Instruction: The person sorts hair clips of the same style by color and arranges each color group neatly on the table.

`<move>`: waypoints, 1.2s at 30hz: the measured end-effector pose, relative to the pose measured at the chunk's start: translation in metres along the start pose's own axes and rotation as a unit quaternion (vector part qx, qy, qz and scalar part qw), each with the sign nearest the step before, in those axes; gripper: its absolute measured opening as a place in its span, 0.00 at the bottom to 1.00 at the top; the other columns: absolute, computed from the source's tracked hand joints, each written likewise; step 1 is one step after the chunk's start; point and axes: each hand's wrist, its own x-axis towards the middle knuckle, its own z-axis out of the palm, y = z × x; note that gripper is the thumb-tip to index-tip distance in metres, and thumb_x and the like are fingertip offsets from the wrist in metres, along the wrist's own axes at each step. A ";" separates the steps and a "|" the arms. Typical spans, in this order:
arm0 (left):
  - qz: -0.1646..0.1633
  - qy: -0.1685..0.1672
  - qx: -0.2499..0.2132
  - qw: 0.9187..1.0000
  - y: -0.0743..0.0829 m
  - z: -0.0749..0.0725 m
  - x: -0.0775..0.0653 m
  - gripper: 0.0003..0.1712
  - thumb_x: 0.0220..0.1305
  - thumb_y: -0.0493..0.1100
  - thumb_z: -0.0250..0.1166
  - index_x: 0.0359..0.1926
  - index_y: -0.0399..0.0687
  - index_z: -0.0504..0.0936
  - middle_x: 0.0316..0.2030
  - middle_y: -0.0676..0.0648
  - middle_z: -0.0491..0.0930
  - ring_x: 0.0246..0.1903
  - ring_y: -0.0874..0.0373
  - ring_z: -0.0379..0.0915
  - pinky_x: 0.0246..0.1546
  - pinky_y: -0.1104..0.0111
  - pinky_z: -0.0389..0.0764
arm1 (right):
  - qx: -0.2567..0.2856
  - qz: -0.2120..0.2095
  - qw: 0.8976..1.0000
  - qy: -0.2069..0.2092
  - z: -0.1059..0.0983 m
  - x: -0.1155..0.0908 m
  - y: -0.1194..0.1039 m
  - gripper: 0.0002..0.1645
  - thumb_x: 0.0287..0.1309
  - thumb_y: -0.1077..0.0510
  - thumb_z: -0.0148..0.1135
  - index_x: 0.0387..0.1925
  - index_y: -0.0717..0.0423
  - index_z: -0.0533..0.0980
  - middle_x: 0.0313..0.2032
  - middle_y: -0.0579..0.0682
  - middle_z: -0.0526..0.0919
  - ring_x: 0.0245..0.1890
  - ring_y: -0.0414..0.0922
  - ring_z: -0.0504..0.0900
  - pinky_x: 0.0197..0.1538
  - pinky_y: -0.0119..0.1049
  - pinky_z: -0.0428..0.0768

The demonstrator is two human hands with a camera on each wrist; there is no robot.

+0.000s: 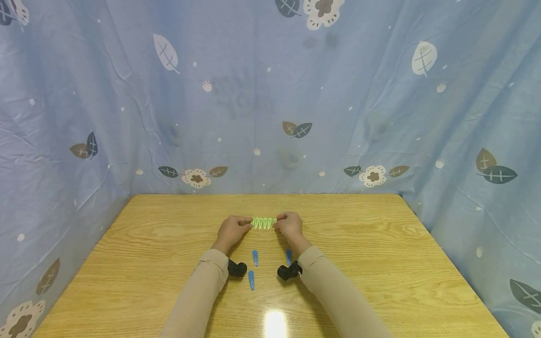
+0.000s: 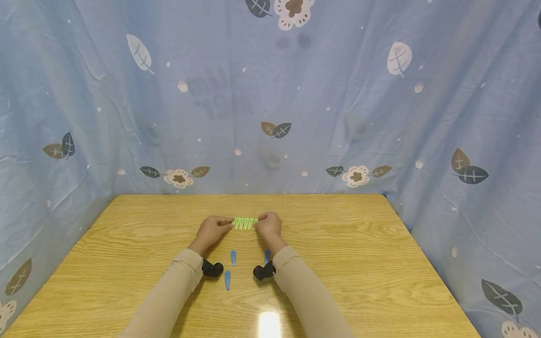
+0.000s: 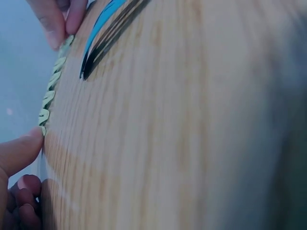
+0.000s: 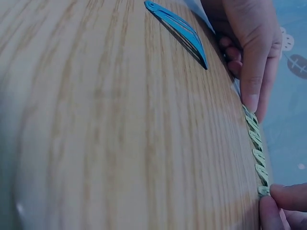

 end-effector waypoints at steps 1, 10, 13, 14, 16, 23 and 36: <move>0.000 0.001 0.001 1.000 0.000 0.000 0.000 0.16 0.61 0.47 0.65 0.51 0.55 0.84 0.53 0.47 0.81 0.55 0.47 0.75 0.56 0.50 0.75 | 0.005 -0.001 1.000 -0.001 0.000 0.000 0.000 0.12 0.51 0.70 0.65 0.40 0.68 0.80 0.38 0.62 0.82 0.26 0.45 0.84 0.32 0.34 0.84; -0.003 0.002 0.005 1.000 0.000 0.001 0.000 0.16 0.62 0.48 0.65 0.50 0.56 0.84 0.52 0.46 0.81 0.52 0.46 0.77 0.54 0.50 0.76 | 0.041 -0.003 0.999 -0.013 -0.006 -0.005 0.001 0.12 0.52 0.70 0.64 0.40 0.70 0.79 0.38 0.63 0.81 0.29 0.47 0.85 0.34 0.34 0.85; -0.002 0.004 0.000 1.000 -0.002 0.002 0.000 0.16 0.62 0.47 0.65 0.51 0.55 0.84 0.53 0.45 0.81 0.53 0.45 0.76 0.54 0.49 0.76 | 0.066 -0.002 0.998 -0.021 -0.010 -0.008 0.004 0.13 0.52 0.70 0.63 0.42 0.71 0.78 0.39 0.63 0.81 0.32 0.49 0.85 0.37 0.36 0.85; -0.001 0.004 -0.003 1.000 -0.002 0.002 0.000 0.16 0.62 0.47 0.65 0.51 0.54 0.84 0.53 0.45 0.81 0.53 0.46 0.76 0.55 0.50 0.75 | 0.074 -0.001 0.997 -0.024 -0.011 -0.008 0.005 0.14 0.52 0.69 0.63 0.42 0.71 0.78 0.39 0.63 0.81 0.33 0.49 0.85 0.38 0.36 0.86; -0.001 0.004 -0.007 1.000 -0.002 0.001 0.000 0.17 0.62 0.47 0.65 0.52 0.54 0.84 0.53 0.45 0.81 0.54 0.46 0.75 0.55 0.50 0.75 | 0.086 0.003 0.996 -0.029 -0.013 -0.009 0.007 0.15 0.53 0.69 0.62 0.44 0.71 0.78 0.40 0.63 0.81 0.34 0.50 0.85 0.39 0.37 0.85; 0.001 -0.003 -0.039 0.999 -0.003 -0.001 0.000 0.19 0.61 0.46 0.65 0.54 0.52 0.82 0.54 0.46 0.80 0.57 0.46 0.73 0.58 0.51 0.73 | 0.117 0.011 0.992 -0.038 -0.019 -0.009 0.016 0.16 0.55 0.68 0.62 0.46 0.71 0.77 0.42 0.63 0.79 0.39 0.53 0.85 0.42 0.37 0.85; 0.011 -0.033 -0.074 0.997 -0.006 -0.006 0.000 0.22 0.63 0.46 0.64 0.58 0.46 0.78 0.57 0.43 0.77 0.57 0.43 0.71 0.58 0.51 0.74 | 0.121 0.001 0.991 -0.053 -0.040 -0.025 0.023 0.16 0.56 0.68 0.61 0.47 0.72 0.76 0.41 0.63 0.81 0.37 0.50 0.85 0.43 0.38 0.85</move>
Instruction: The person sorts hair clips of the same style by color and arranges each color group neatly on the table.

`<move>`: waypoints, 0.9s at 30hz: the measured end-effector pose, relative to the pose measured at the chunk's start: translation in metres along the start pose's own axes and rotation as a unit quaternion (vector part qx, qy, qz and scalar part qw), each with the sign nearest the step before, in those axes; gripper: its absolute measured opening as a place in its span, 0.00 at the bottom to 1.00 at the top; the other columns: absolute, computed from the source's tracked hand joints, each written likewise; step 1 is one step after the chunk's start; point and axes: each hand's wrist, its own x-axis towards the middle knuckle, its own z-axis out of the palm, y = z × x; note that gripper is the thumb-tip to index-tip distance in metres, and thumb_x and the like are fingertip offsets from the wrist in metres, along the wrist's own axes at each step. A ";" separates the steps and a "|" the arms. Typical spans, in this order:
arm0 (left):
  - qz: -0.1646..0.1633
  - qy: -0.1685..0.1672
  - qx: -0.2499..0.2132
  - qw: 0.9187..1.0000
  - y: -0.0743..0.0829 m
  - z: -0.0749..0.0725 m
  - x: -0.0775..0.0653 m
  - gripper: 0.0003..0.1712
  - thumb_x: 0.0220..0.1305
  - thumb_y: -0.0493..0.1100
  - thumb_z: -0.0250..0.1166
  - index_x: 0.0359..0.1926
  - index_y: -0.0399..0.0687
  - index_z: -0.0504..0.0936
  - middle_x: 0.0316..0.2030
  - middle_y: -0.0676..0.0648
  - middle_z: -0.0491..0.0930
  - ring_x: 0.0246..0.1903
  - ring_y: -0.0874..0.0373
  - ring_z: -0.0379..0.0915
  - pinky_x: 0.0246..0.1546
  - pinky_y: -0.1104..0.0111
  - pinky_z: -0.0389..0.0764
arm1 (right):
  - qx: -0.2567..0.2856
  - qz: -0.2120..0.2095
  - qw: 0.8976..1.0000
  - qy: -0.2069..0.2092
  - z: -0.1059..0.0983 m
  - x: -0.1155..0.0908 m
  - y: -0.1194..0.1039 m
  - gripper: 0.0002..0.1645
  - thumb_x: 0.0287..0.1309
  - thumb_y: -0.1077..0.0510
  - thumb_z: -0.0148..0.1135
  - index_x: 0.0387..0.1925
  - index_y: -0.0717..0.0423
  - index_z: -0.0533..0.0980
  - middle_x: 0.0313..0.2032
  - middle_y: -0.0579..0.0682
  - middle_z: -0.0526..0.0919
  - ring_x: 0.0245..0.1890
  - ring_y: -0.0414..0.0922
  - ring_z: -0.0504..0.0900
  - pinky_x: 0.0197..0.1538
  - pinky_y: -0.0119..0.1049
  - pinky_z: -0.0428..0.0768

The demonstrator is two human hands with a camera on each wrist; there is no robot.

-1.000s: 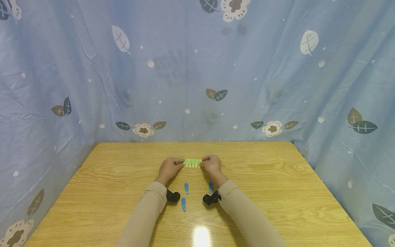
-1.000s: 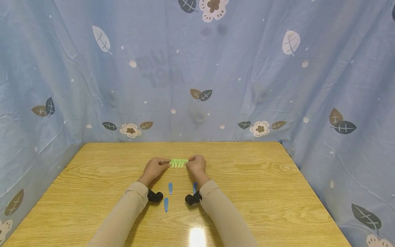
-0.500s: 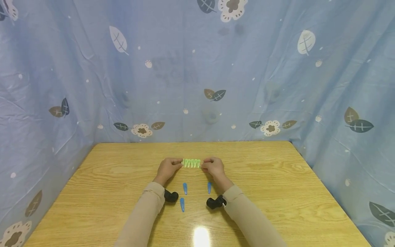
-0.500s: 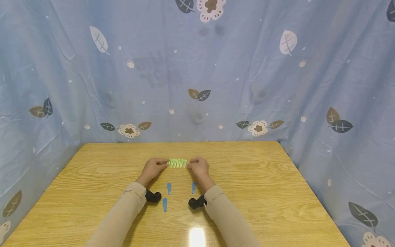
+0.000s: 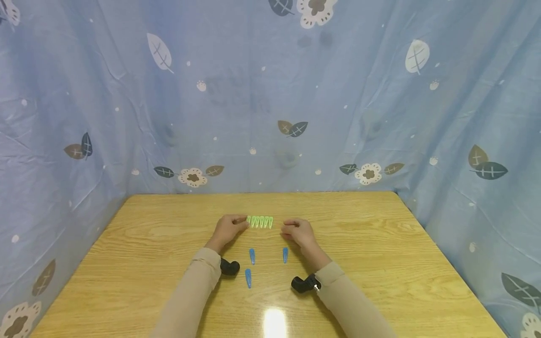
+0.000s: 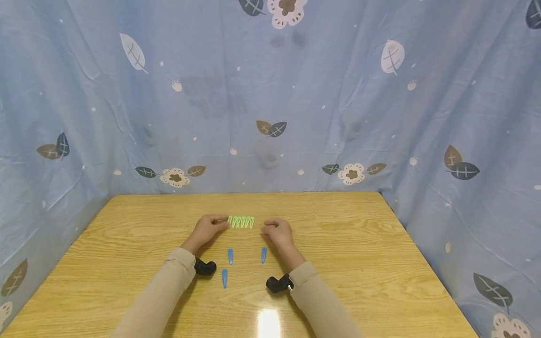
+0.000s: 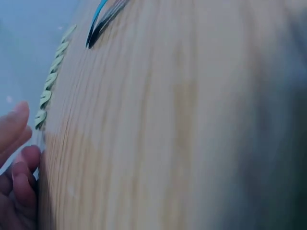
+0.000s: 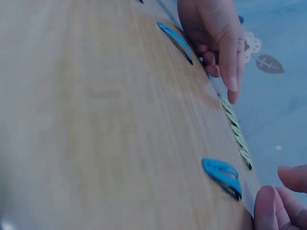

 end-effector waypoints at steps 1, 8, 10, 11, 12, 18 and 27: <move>0.004 -0.002 -0.002 1.000 -0.001 0.000 0.000 0.22 0.63 0.45 0.64 0.58 0.46 0.78 0.57 0.42 0.77 0.57 0.43 0.71 0.57 0.51 0.74 | -0.003 -0.003 1.000 -0.003 -0.002 -0.002 0.001 0.17 0.56 0.68 0.61 0.48 0.73 0.76 0.41 0.63 0.81 0.37 0.49 0.84 0.43 0.38 0.85; 0.006 0.024 -0.055 0.998 -0.005 -0.004 -0.004 0.21 0.64 0.46 0.63 0.56 0.43 0.80 0.48 0.42 0.81 0.45 0.53 0.75 0.44 0.64 0.78 | -0.049 -0.024 0.998 -0.008 -0.014 -0.019 0.007 0.18 0.56 0.64 0.64 0.47 0.70 0.77 0.39 0.61 0.83 0.36 0.47 0.84 0.42 0.38 0.84; 0.004 0.032 -0.080 0.996 -0.005 -0.005 -0.007 0.21 0.64 0.46 0.63 0.56 0.42 0.79 0.43 0.42 0.81 0.39 0.56 0.75 0.40 0.68 0.77 | -0.056 -0.027 0.998 -0.012 -0.017 -0.025 0.009 0.18 0.55 0.64 0.64 0.47 0.70 0.77 0.39 0.60 0.82 0.36 0.46 0.83 0.42 0.38 0.84; 0.005 0.034 -0.088 0.996 -0.005 -0.005 -0.009 0.21 0.64 0.45 0.63 0.56 0.41 0.79 0.41 0.41 0.81 0.38 0.57 0.75 0.38 0.70 0.77 | -0.056 -0.027 0.998 -0.016 -0.019 -0.029 0.010 0.18 0.56 0.64 0.64 0.47 0.70 0.77 0.39 0.59 0.82 0.36 0.45 0.83 0.42 0.38 0.84; 0.002 0.035 -0.099 0.995 -0.006 -0.005 -0.011 0.21 0.64 0.45 0.63 0.56 0.40 0.79 0.39 0.41 0.82 0.36 0.58 0.75 0.37 0.71 0.77 | -0.057 -0.026 0.998 -0.019 -0.020 -0.032 0.010 0.17 0.56 0.63 0.64 0.47 0.69 0.77 0.39 0.59 0.82 0.37 0.45 0.83 0.42 0.38 0.84; -0.019 0.021 -0.125 0.992 -0.008 -0.002 -0.030 0.20 0.64 0.43 0.63 0.54 0.40 0.80 0.36 0.39 0.82 0.32 0.56 0.77 0.36 0.67 0.81 | -0.052 -0.021 0.998 -0.028 -0.022 -0.053 0.014 0.17 0.57 0.63 0.63 0.47 0.69 0.77 0.38 0.58 0.82 0.35 0.44 0.82 0.41 0.38 0.84; 0.003 0.020 -0.042 0.999 0.000 0.007 -0.058 0.14 0.61 0.42 0.65 0.47 0.41 0.83 0.33 0.48 0.82 0.30 0.60 0.75 0.32 0.69 0.77 | -0.070 -0.028 0.997 -0.028 -0.020 -0.072 0.011 0.18 0.54 0.63 0.65 0.45 0.68 0.77 0.37 0.57 0.80 0.31 0.43 0.79 0.33 0.32 0.82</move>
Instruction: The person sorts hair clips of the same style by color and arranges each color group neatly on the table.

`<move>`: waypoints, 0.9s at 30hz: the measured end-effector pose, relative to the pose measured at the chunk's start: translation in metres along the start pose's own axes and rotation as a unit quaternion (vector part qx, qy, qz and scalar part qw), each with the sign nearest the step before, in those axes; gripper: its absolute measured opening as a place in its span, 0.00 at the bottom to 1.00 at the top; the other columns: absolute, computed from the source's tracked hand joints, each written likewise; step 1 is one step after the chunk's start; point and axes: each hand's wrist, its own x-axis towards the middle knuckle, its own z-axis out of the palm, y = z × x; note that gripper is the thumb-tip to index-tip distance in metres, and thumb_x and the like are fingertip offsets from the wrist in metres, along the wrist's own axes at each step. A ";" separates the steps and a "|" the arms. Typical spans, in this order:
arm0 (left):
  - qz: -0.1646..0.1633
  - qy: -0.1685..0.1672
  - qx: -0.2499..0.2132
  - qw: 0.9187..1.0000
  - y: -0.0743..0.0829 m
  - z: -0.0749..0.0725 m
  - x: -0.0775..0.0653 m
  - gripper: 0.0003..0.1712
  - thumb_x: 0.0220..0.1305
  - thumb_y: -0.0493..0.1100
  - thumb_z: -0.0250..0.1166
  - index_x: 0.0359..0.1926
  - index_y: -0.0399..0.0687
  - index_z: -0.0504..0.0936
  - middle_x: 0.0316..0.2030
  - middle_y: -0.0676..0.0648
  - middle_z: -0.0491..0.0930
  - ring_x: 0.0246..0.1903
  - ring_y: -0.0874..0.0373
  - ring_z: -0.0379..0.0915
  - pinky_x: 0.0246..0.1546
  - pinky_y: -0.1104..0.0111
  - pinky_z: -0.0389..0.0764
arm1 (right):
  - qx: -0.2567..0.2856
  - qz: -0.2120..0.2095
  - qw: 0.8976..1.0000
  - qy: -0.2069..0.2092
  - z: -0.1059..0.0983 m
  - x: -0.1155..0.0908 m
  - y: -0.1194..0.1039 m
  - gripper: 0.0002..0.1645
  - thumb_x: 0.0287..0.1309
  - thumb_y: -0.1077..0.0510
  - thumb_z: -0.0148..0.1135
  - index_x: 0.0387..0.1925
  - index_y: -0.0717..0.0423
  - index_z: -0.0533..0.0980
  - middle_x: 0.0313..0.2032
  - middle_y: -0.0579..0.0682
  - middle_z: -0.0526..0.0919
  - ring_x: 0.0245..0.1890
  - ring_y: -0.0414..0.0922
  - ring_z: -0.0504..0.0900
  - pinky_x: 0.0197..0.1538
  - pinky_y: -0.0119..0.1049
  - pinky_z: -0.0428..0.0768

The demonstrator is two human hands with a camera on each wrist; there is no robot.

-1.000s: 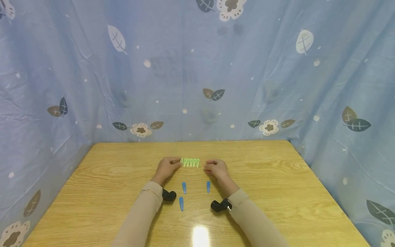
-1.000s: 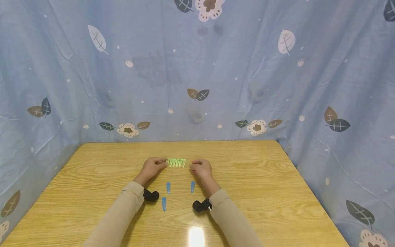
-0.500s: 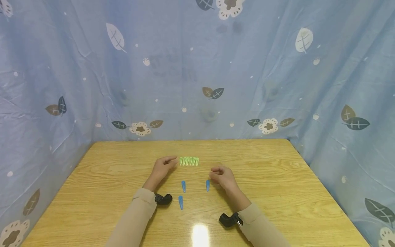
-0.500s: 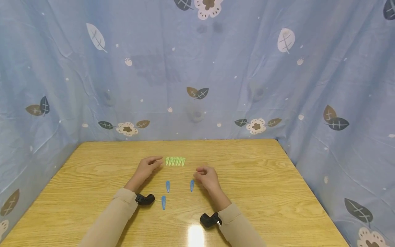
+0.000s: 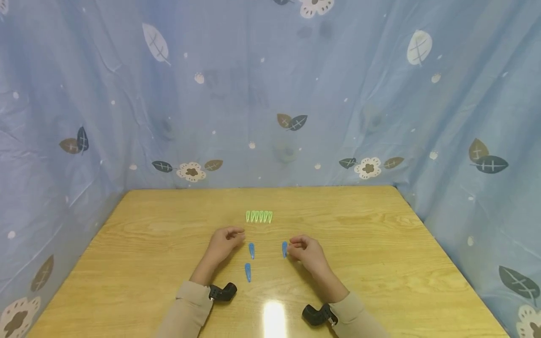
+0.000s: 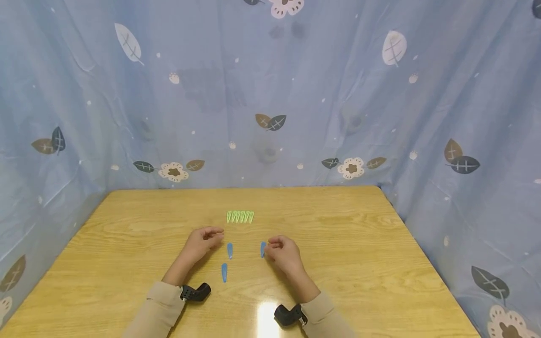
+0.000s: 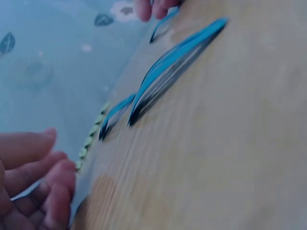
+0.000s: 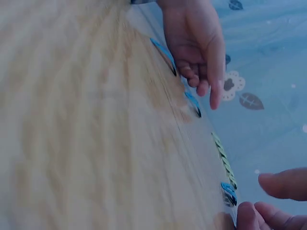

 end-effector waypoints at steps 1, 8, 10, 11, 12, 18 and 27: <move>0.005 -0.002 0.012 1.000 0.002 0.001 -0.001 0.14 0.61 0.41 0.65 0.46 0.41 0.84 0.32 0.48 0.82 0.30 0.60 0.75 0.32 0.70 0.77 | -0.004 -0.002 1.000 0.003 0.000 0.000 0.000 0.18 0.53 0.63 0.65 0.45 0.68 0.77 0.37 0.57 0.80 0.31 0.43 0.79 0.32 0.31 0.81; 0.012 -0.026 0.072 0.997 0.016 0.008 -0.013 0.16 0.59 0.43 0.67 0.47 0.41 0.83 0.32 0.50 0.78 0.31 0.59 0.70 0.31 0.69 0.74 | -0.036 -0.023 0.999 0.021 0.003 -0.001 0.003 0.16 0.52 0.64 0.65 0.43 0.69 0.77 0.37 0.57 0.81 0.32 0.42 0.79 0.34 0.29 0.82; 0.010 -0.028 0.079 0.996 0.017 0.010 -0.015 0.18 0.57 0.43 0.69 0.47 0.40 0.82 0.32 0.49 0.77 0.30 0.58 0.69 0.30 0.69 0.74 | -0.045 -0.025 0.998 0.024 0.005 0.000 0.004 0.15 0.51 0.65 0.65 0.42 0.68 0.78 0.35 0.56 0.81 0.31 0.42 0.79 0.33 0.29 0.81; 0.009 -0.029 0.083 0.996 0.018 0.010 -0.016 0.18 0.57 0.43 0.69 0.47 0.39 0.82 0.32 0.49 0.76 0.30 0.58 0.68 0.30 0.69 0.73 | -0.048 -0.026 0.998 0.024 0.005 -0.001 0.003 0.15 0.51 0.65 0.65 0.41 0.68 0.78 0.35 0.56 0.81 0.31 0.42 0.79 0.33 0.29 0.81; 0.008 -0.029 0.088 0.996 0.019 0.011 -0.016 0.19 0.56 0.43 0.70 0.47 0.39 0.82 0.31 0.49 0.75 0.30 0.58 0.68 0.30 0.69 0.73 | -0.052 -0.027 0.998 0.024 0.006 -0.001 0.003 0.14 0.51 0.65 0.65 0.41 0.68 0.78 0.35 0.56 0.81 0.30 0.42 0.79 0.32 0.29 0.81; 0.008 -0.030 0.111 0.993 0.021 0.016 -0.020 0.24 0.52 0.44 0.72 0.49 0.36 0.79 0.32 0.47 0.73 0.31 0.56 0.66 0.29 0.68 0.71 | -0.064 -0.026 0.997 0.024 0.006 -0.002 0.004 0.14 0.52 0.64 0.66 0.40 0.68 0.78 0.34 0.55 0.80 0.29 0.41 0.78 0.31 0.28 0.81; 0.022 -0.035 0.128 0.991 0.022 0.017 -0.025 0.25 0.51 0.44 0.73 0.47 0.35 0.78 0.32 0.47 0.72 0.31 0.55 0.65 0.30 0.67 0.71 | -0.100 -0.023 0.994 0.027 0.009 0.002 0.004 0.13 0.52 0.63 0.65 0.39 0.67 0.78 0.30 0.53 0.79 0.26 0.41 0.78 0.28 0.28 0.80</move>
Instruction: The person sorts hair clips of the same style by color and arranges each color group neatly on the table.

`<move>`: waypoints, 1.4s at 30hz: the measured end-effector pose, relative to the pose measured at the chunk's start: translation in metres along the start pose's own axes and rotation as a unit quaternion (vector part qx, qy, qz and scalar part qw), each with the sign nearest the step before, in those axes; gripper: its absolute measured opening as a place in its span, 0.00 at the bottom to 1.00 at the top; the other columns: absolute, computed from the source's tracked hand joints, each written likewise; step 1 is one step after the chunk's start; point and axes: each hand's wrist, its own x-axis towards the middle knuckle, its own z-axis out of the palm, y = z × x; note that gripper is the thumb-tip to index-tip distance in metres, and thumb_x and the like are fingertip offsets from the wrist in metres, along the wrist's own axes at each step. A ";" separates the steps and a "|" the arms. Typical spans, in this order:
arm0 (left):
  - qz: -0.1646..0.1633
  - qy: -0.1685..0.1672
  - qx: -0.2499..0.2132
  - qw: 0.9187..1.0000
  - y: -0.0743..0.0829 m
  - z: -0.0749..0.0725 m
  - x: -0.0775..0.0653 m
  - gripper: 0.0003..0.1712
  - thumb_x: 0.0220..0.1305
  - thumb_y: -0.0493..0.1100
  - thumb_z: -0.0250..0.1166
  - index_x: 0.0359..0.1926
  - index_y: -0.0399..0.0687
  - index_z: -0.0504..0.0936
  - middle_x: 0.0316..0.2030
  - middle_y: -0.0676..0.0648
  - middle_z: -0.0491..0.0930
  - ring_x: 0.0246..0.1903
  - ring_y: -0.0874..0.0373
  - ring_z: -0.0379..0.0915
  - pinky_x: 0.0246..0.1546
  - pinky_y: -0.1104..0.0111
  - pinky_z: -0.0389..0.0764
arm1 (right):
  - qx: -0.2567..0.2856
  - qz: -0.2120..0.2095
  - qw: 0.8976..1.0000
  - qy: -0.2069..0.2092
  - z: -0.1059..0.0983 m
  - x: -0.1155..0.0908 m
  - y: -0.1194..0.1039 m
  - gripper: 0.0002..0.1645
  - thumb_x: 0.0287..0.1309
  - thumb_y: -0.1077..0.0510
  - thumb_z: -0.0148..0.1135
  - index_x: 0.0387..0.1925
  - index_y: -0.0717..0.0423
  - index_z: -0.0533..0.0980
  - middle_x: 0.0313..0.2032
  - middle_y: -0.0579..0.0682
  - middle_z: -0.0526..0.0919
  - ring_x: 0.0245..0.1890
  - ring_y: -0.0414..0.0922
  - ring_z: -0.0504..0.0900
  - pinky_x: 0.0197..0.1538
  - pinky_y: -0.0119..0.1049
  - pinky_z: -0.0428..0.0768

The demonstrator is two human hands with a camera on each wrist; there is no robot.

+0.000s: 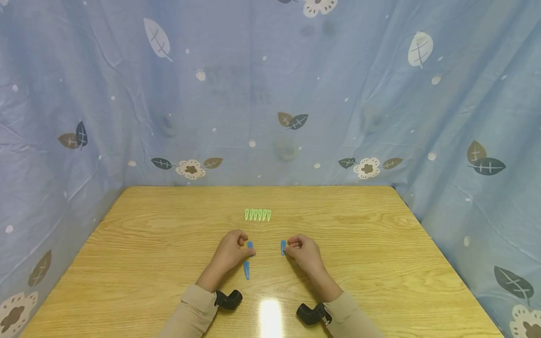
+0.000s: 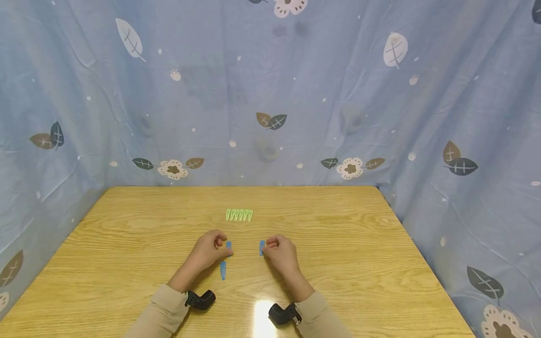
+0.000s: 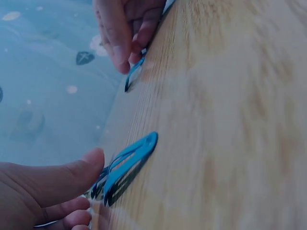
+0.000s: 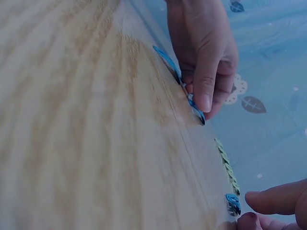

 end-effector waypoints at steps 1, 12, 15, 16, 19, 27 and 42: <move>-0.001 0.000 0.002 1.000 0.000 0.000 0.000 0.25 0.51 0.45 0.73 0.47 0.35 0.78 0.32 0.47 0.71 0.31 0.55 0.65 0.30 0.67 0.71 | -0.008 -0.003 1.000 0.002 0.001 0.000 0.000 0.12 0.51 0.63 0.66 0.38 0.67 0.78 0.30 0.52 0.79 0.26 0.40 0.78 0.28 0.28 0.79; 0.017 -0.003 0.011 1.000 0.007 0.003 -0.003 0.20 0.52 0.40 0.72 0.42 0.34 0.77 0.29 0.48 0.72 0.28 0.57 0.66 0.27 0.71 0.71 | -0.118 -0.059 0.991 0.016 0.008 -0.001 -0.008 0.12 0.49 0.64 0.68 0.35 0.67 0.77 0.22 0.48 0.75 0.19 0.38 0.71 0.22 0.24 0.73; 0.018 0.004 0.020 1.000 0.010 0.003 -0.003 0.18 0.52 0.39 0.72 0.41 0.34 0.77 0.27 0.49 0.72 0.26 0.59 0.66 0.26 0.72 0.71 | -0.134 -0.067 0.988 0.022 0.009 -0.002 -0.010 0.11 0.48 0.66 0.67 0.35 0.67 0.78 0.23 0.48 0.75 0.20 0.38 0.70 0.22 0.25 0.71; 0.014 0.007 0.022 1.000 0.011 0.003 -0.003 0.17 0.51 0.38 0.72 0.40 0.34 0.77 0.27 0.49 0.72 0.26 0.59 0.66 0.26 0.73 0.71 | -0.135 -0.066 0.988 0.023 0.009 -0.002 -0.011 0.10 0.48 0.66 0.66 0.35 0.66 0.78 0.23 0.48 0.76 0.20 0.38 0.70 0.22 0.24 0.71; 0.010 0.020 0.034 0.999 0.013 0.003 -0.003 0.16 0.51 0.37 0.72 0.39 0.35 0.78 0.25 0.50 0.73 0.25 0.60 0.67 0.25 0.72 0.71 | -0.134 -0.066 0.988 0.027 0.010 -0.002 -0.012 0.09 0.46 0.68 0.65 0.34 0.65 0.78 0.24 0.48 0.76 0.21 0.38 0.70 0.22 0.25 0.70; 0.001 0.040 0.047 0.998 0.013 0.004 -0.002 0.15 0.50 0.33 0.72 0.41 0.36 0.81 0.25 0.49 0.77 0.26 0.60 0.71 0.26 0.70 0.75 | -0.124 -0.075 0.989 0.018 0.009 -0.002 -0.012 0.10 0.47 0.69 0.67 0.35 0.65 0.80 0.25 0.49 0.78 0.21 0.38 0.71 0.23 0.25 0.71; -0.018 0.028 -0.041 0.999 0.004 -0.002 0.001 0.13 0.56 0.35 0.66 0.45 0.40 0.83 0.29 0.49 0.80 0.28 0.60 0.73 0.27 0.70 0.74 | -0.037 -0.031 0.999 -0.007 0.002 0.002 -0.005 0.08 0.53 0.66 0.64 0.37 0.63 0.81 0.27 0.49 0.78 0.25 0.40 0.73 0.26 0.26 0.72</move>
